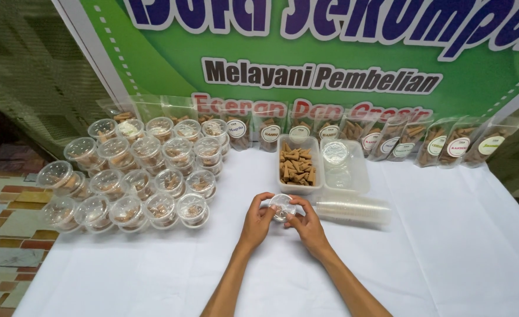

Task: The person fills small clear plastic cups with brown snack pieces from a larger container, then seals each cup with a lid. The filled cups are placed in a stack on the table. The process is repeated multiple times.

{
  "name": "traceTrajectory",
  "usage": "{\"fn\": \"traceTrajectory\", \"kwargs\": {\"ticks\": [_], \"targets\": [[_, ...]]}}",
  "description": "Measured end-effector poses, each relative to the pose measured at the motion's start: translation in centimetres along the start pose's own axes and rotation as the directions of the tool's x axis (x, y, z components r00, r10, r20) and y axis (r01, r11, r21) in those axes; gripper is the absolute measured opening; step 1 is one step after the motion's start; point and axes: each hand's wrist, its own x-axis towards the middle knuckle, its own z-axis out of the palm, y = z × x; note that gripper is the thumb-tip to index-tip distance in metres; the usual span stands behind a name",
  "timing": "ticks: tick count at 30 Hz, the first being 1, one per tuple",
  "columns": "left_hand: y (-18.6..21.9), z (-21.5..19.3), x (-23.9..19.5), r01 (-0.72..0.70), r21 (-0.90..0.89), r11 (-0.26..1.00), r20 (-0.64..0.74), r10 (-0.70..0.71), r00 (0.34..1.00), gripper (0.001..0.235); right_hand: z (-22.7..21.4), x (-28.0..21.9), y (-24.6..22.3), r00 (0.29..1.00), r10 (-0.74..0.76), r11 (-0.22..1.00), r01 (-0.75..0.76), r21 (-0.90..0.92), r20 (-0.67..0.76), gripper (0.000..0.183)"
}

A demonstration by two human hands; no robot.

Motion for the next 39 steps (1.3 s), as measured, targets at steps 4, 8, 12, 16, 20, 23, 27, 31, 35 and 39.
{"fn": "traceTrajectory", "kwargs": {"ticks": [4,8,12,16,20,23,27,31,35,39], "targets": [[-0.6,-0.1,0.3,0.002,-0.003,1.0,-0.025,-0.002,1.0,0.032,0.0,0.1,0.4,1.0,-0.007,0.999,0.008,0.046,-0.016,0.027],[-0.6,-0.1,0.4,0.0,-0.004,1.0,-0.028,0.0,1.0,0.031,-0.1,0.1,0.6,1.0,-0.013,0.998,0.014,0.058,-0.018,0.02],[-0.7,-0.2,0.4,-0.01,0.018,1.0,-0.021,0.01,1.0,0.031,0.0,-0.2,0.0,0.999,-0.008,0.998,0.01,0.065,-0.035,0.017],[-1.1,-0.2,0.6,-0.021,0.026,0.999,-0.023,0.021,1.0,0.03,0.0,-0.1,0.1,0.999,-0.011,0.999,0.012,0.045,-0.032,0.018],[0.0,-0.1,0.0,-0.038,0.091,0.995,0.002,0.038,0.999,0.029,-0.7,0.5,1.3,1.0,-0.012,1.0,0.012,0.006,-0.01,0.018],[1.6,0.1,-0.5,-0.072,0.16,0.984,0.023,0.069,0.997,0.03,-0.9,0.5,1.5,1.0,-0.01,1.0,0.011,-0.029,0.02,0.019],[1.5,0.3,-0.4,-0.106,0.191,0.976,0.015,0.105,0.994,0.03,-1.1,0.6,1.5,0.999,0.0,0.999,0.002,-0.045,0.035,0.023],[2.2,0.4,-0.8,-0.146,0.202,0.969,-0.03,0.155,0.987,0.034,-0.4,0.4,0.7,0.999,0.021,0.999,-0.02,-0.032,0.044,0.028],[1.4,0.8,-1.1,-0.131,0.191,0.973,-0.069,0.147,0.987,0.037,-0.1,0.2,1.5,0.998,-0.039,0.999,0.04,0.012,-0.041,0.035],[1.2,0.9,-1.5,-0.233,0.211,0.949,-0.105,0.259,0.96,0.033,0.0,0.3,2.3,0.99,-0.13,0.992,0.13,-0.008,-0.046,0.035]]}}
